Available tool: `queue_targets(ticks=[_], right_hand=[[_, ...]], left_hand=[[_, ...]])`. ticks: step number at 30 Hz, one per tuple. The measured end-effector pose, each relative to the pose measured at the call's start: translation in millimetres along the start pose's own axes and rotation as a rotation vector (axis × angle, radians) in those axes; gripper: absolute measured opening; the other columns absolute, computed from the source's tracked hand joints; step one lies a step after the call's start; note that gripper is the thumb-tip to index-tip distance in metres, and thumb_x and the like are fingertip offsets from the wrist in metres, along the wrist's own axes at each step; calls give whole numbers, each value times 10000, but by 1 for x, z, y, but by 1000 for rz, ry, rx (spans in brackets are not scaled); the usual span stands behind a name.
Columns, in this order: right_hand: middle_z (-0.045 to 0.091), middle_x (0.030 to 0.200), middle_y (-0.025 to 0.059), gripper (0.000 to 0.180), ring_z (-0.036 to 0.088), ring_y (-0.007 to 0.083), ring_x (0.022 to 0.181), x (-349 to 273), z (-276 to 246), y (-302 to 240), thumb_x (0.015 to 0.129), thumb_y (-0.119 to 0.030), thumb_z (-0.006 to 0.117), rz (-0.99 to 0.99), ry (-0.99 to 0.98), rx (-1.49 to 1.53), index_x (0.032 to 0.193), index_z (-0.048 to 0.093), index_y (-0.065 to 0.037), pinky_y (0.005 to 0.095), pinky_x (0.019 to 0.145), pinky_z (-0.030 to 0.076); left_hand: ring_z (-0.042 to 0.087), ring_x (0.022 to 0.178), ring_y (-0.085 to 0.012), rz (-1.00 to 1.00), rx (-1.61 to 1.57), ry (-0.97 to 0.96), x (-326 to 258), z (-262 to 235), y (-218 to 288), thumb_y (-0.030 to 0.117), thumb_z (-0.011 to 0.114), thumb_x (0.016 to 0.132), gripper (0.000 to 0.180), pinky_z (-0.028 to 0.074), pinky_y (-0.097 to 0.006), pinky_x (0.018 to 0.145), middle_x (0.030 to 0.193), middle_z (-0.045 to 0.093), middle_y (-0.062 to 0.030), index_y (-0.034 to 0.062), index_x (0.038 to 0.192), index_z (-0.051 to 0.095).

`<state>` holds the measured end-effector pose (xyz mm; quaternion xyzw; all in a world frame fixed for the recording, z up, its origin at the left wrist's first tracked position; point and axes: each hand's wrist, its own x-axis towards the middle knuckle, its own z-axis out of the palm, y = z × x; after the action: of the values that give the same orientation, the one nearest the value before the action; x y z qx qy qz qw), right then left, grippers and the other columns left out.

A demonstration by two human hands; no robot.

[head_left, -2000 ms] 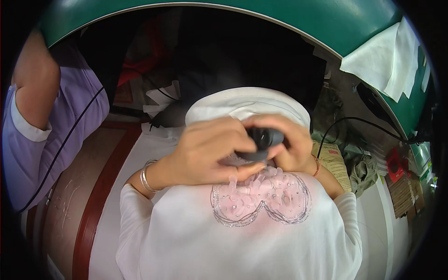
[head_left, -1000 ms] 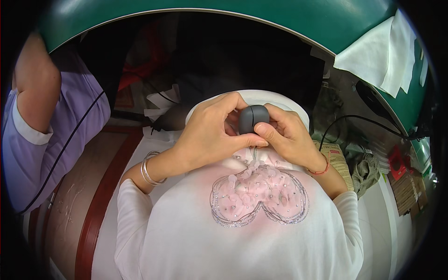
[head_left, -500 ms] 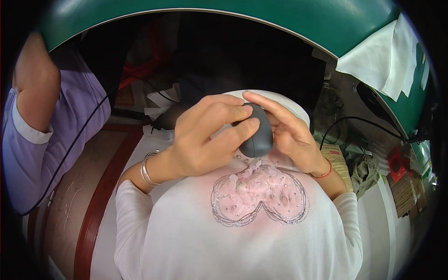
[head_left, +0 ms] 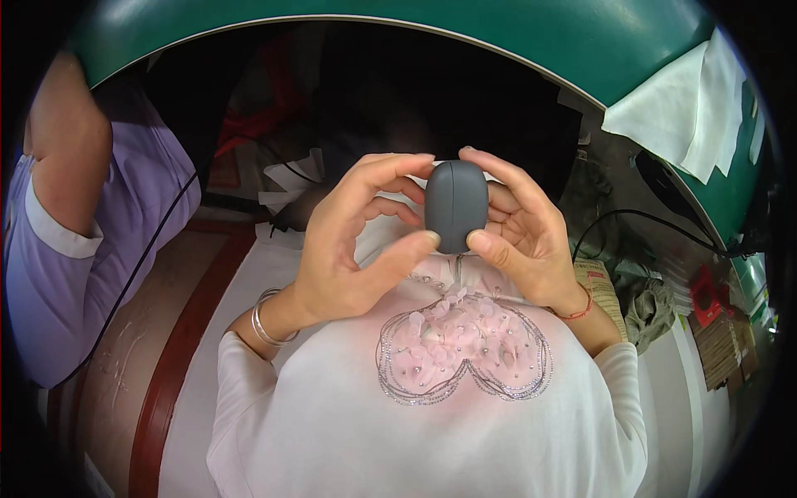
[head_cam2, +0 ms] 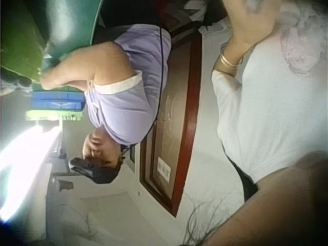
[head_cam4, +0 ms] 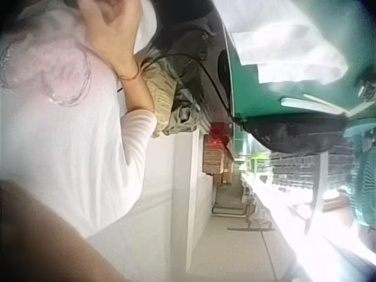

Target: The person wipes a gray oval case with a white cloth, then opens it to reveal internal components. They pick up a small circuit board and insert it into the case, close the lid, and press the edges to secure it. The person then places the assembled unit into a green tray filled with similar cases.

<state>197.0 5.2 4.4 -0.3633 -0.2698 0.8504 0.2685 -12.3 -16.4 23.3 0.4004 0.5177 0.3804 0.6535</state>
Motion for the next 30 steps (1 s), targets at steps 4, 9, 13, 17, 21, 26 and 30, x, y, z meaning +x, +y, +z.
queue_targets(ticks=[4,9,13,17,21,26,30], right_hand=[[544,1328,156,590,576,248,1184,-3,0,7,886,-48,653,-141,-18,-245,1423,410,-23,361,990,489],[570,1330,152,545,611,262,1148,-5,1,6,851,-67,690,-149,6,-425,1357,497,-7,350,976,494],[599,1288,171,535,618,297,1140,-5,-2,8,837,-65,696,-217,-18,-530,1340,524,-10,361,970,488],[611,1273,173,512,618,320,1135,-5,-5,9,830,-79,700,-312,-51,-604,1314,551,-4,364,962,486],[608,1284,166,509,619,317,1132,-5,-3,10,825,-93,704,-264,-19,-533,1304,560,-2,365,959,487],[629,1223,161,552,628,276,1103,-4,-5,6,866,-67,673,-214,-21,-348,1381,479,-16,357,941,500],[633,1153,143,543,645,210,1020,-1,-5,-5,949,-141,605,108,84,172,1434,392,-22,337,893,528]], left_hand=[[624,938,-156,-65,27,-31,5,1,-5,56,767,790,416,538,-279,790,1081,625,-101,-21,1161,594],[619,959,-155,-134,107,-90,3,2,2,-11,769,772,406,515,-284,828,1068,616,-108,-39,1136,594],[622,933,-154,-96,162,-111,2,-1,-2,-10,801,737,396,526,-290,823,1009,631,-108,-44,1085,615],[629,895,-156,-58,187,-104,1,0,-4,-20,821,706,393,531,-301,838,948,640,-101,-54,1047,627],[637,855,-152,-93,105,-43,3,7,-6,11,829,703,380,539,-297,817,944,648,-89,-46,1025,635],[632,906,-169,-70,49,-53,3,6,-8,133,861,688,470,539,-294,779,1067,644,-87,-5,1085,652],[554,1070,-252,205,465,-104,14,3,6,274,862,637,659,506,-350,827,1229,575,-106,42,1208,628]])
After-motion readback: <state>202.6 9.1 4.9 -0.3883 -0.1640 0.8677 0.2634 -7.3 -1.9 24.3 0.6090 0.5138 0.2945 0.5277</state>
